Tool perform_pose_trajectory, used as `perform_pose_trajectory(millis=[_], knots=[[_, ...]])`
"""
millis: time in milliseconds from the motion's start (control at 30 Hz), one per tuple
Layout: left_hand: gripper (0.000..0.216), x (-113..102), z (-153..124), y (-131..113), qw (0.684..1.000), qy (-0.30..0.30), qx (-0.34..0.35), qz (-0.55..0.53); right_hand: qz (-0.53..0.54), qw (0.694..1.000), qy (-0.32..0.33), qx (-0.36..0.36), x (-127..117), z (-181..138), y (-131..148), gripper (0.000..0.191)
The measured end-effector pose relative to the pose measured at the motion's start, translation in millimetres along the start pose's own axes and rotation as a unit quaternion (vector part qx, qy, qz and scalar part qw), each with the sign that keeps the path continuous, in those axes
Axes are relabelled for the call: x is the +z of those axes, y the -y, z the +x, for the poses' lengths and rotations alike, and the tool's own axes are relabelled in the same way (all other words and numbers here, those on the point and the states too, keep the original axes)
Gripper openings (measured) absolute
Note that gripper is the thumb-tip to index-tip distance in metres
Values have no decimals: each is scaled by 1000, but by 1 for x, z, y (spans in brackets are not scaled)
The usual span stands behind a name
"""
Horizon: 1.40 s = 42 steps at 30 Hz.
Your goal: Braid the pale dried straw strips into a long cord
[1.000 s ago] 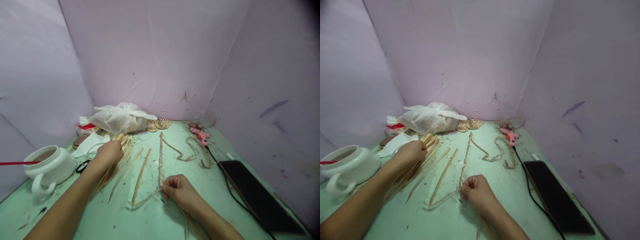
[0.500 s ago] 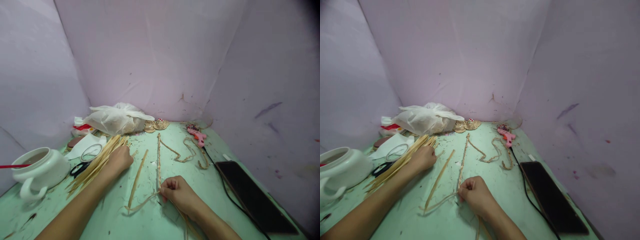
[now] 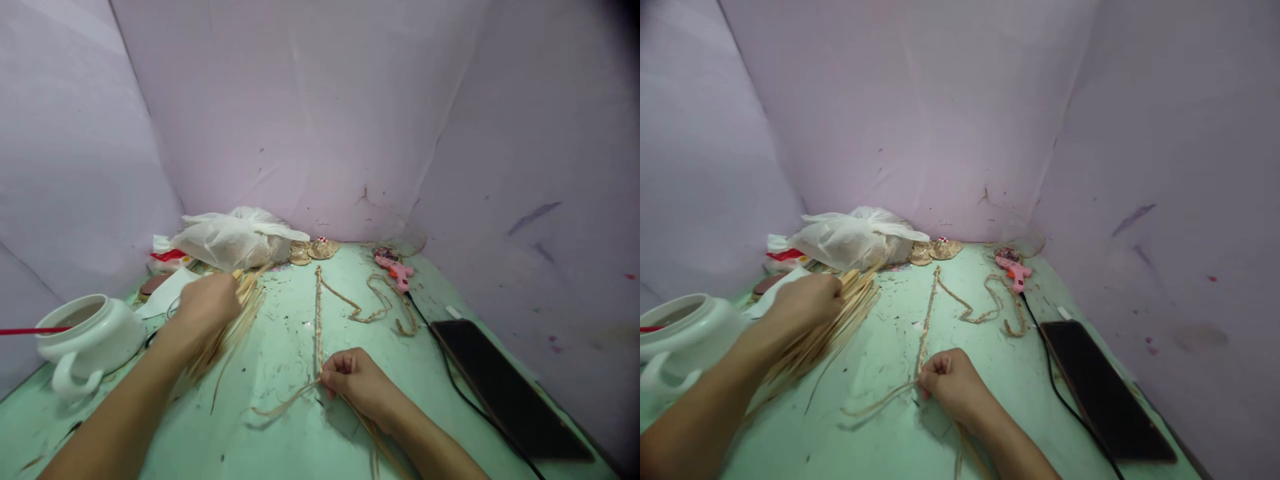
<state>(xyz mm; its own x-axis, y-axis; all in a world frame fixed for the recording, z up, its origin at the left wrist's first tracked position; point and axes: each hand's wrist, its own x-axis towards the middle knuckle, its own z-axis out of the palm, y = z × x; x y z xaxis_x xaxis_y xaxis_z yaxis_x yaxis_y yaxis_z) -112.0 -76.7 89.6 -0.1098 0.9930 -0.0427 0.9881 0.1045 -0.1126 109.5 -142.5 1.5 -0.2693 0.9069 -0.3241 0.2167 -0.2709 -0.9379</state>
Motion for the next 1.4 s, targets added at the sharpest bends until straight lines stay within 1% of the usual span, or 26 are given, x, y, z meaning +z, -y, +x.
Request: perform_pose_trajectory(millis=[33,67,133,200,267,333,433,500,533,600,633,667,733,767,800,900,933,1000,1033,1100,1133,1167,1233,1267,1400], knots=[[14,-4,3,11,1000,-13,-5,9,-2,1000,0,1,0,0,-1,11],[14,-7,6,19,1000,-7,-18,14,-4,1000,-1,2,0,0,-1,11],[16,-4,11,27,999,-28,-38,12,-7,1000,-3,7,0,-1,-1,11],[17,6,16,23,996,-70,-46,-14,-9,1000,-2,10,0,-1,0,10],[18,19,20,11,994,-86,-18,-61,-7,1000,1,9,-1,-1,1,10],[16,31,23,-2,995,-44,16,-92,-3,1000,3,7,-1,-1,1,10],[13,43,25,-13,997,25,18,-73,2,1000,2,3,0,0,1,10],[10,45,24,-13,997,45,30,-55,-3,1000,1,3,0,0,0,10],[8,44,23,-11,997,46,41,-54,-5,1000,1,3,-1,1,0,10],[6,41,22,-7,992,58,69,-93,-4,1000,2,8,-1,1,0,10],[7,39,22,-5,983,76,85,-141,-2,1000,3,10,-1,1,-1,10],[9,37,21,-3,968,100,105,-206,1,1000,4,12,-1,1,-1,9],[17,32,20,0,920,157,142,-330,4,1000,2,13,-1,1,-1,9],[18,30,19,0,899,176,153,-370,5,1000,1,12,-1,2,-2,9],[17,27,17,-1,892,185,156,-383,6,1000,-1,10,-1,2,-2,9],[7,16,8,-9,902,213,155,-341,12,1000,-1,1,-1,2,-5,9],[8,12,4,-12,896,237,164,-337,12,1000,0,-1,-1,3,-5,10],[11,7,-4,-18,897,237,181,-326,7,1000,0,-1,-1,3,-6,10],[13,6,-7,-20,898,256,187,-305,4,1000,0,2,-1,3,-6,10],[13,9,-11,-23,916,276,190,-221,0,1000,0,12,-1,4,-6,10],[13,12,-13,-25,928,270,189,-173,0,1000,1,16,-2,4,-7,10],[14,14,-14,-27,941,246,189,-134,-1,1000,2,19,-2,4,-7,9],[15,19,-17,-30,961,169,195,-98,-6,1000,2,16,-2,4,-8,9],[15,20,-18,-32,965,142,197,-97,-8,1000,2,14,-3,5,-9,9],[17,25,-25,-42,972,108,189,-92,-7,1000,6,9,-3,4,-10,11]])
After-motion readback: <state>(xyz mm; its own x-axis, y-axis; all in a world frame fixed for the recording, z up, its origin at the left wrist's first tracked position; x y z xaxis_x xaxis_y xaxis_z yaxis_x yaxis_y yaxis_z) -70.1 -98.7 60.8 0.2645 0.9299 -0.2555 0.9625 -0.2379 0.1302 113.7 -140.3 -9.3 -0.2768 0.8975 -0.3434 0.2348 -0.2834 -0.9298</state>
